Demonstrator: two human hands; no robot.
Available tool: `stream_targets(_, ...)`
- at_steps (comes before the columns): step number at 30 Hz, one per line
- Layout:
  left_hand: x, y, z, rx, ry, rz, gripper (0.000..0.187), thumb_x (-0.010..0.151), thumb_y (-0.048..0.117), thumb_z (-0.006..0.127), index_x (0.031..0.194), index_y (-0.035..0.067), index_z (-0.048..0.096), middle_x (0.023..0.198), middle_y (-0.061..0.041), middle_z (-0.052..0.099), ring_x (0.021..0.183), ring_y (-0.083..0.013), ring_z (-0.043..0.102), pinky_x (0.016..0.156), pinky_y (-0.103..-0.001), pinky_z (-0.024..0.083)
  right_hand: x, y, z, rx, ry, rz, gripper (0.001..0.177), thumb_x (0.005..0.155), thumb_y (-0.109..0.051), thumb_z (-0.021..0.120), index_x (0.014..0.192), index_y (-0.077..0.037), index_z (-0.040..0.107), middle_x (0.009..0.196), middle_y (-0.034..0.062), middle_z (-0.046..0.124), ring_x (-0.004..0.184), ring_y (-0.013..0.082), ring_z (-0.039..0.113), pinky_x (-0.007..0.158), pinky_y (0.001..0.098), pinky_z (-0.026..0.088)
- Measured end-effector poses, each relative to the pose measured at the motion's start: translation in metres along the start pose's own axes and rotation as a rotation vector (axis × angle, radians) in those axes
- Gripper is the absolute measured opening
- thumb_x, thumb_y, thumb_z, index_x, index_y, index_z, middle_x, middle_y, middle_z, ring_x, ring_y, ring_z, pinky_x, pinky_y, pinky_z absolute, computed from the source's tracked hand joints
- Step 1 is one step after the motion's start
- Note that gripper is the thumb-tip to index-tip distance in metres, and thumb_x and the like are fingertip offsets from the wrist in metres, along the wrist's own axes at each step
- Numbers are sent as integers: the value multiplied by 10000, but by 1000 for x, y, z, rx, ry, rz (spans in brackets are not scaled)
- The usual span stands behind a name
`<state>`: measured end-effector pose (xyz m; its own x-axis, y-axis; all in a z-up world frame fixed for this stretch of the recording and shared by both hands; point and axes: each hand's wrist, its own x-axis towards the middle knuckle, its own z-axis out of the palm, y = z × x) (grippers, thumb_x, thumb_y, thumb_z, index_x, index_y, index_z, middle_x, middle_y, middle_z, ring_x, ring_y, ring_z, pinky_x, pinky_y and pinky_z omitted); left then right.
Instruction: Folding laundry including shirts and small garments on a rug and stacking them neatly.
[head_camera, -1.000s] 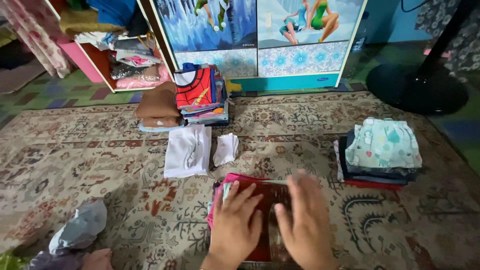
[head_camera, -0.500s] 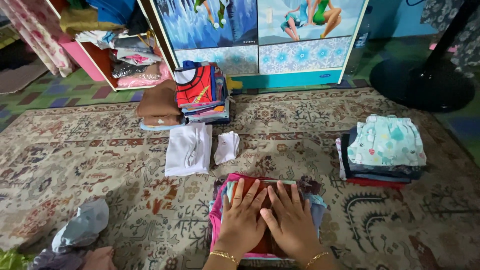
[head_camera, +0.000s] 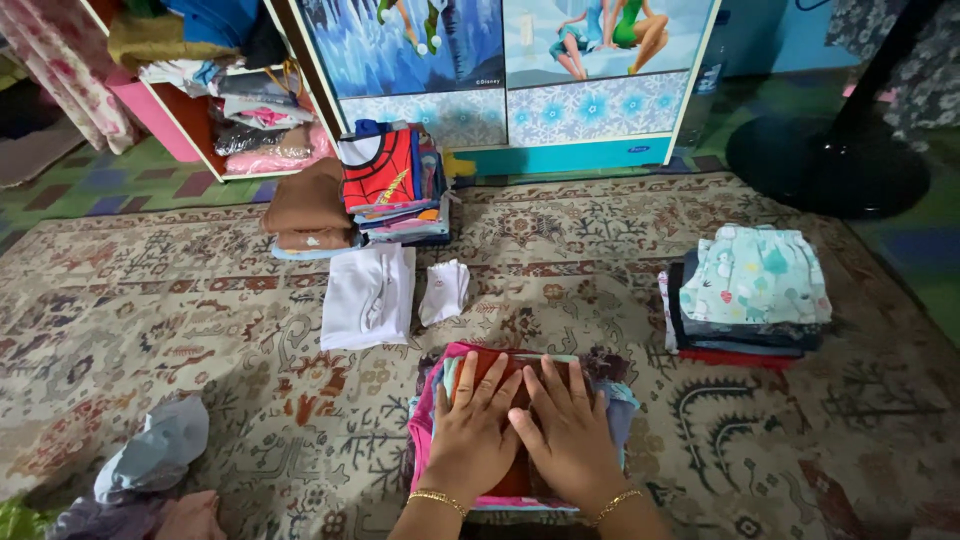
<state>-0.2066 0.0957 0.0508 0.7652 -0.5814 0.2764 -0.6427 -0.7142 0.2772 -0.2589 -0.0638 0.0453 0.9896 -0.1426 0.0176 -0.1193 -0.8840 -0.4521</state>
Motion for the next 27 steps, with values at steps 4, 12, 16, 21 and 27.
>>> stream_targets(4, 8, -2, -14, -157, -119, -75, 634, 941, 335, 596, 1542, 205, 439, 1672, -17, 289, 1558, -343, 75, 1145, -666, 104, 3, 6, -8, 52, -58, -9, 760, 967, -667, 263, 1590, -242, 361, 1717, 86, 155, 1551, 396, 7, 1164, 677, 93)
stream_targets(12, -46, -86, 4, -940, 369, -745, 774, 896, 486, 633, 1520, 81, 415, 1589, -164, 432, 1491, -283, 358, 1199, -403, 292, 5, 49, -46, 154, 277, -27, 837, 845, -639, 638, 1434, -62, 495, 1386, 176, 529, 1331, 358, 495, 1130, 505, 409)
stream_targets(16, -54, -91, -1, -1202, -75, -1198, 1040, 843, 777, 469, 1612, 99, 294, 1671, -90, 316, 1548, -243, 281, 1245, -424, 251, 5, 87, -31, 355, 338, 174, 1036, 769, -690, 730, 1379, 114, 495, 1321, 289, 567, 1220, 399, 550, 1011, 530, 472)
stream_targets(21, -56, -104, 26, -1030, -222, -1140, 1116, 811, 876, 386, 1550, 41, 423, 1599, -159, 454, 1500, -255, 414, 1233, -382, 293, 2, 125, 20, 673, 9, 598, 1076, 862, -763, 551, 1292, 223, 567, 1221, 385, 590, 1121, 508, 615, 946, 546, 520)
stream_targets(27, -44, -112, 56, -935, -352, -1312, 1175, 795, 924, 343, 1487, -5, 538, 1486, -239, 601, 1397, -334, 575, 1186, -396, 397, 17, 180, 118, 453, -104, 490, 558, 1052, -529, 242, 1413, -198, 511, 1261, 132, 535, 1056, 244, 558, 870, 357, 423)
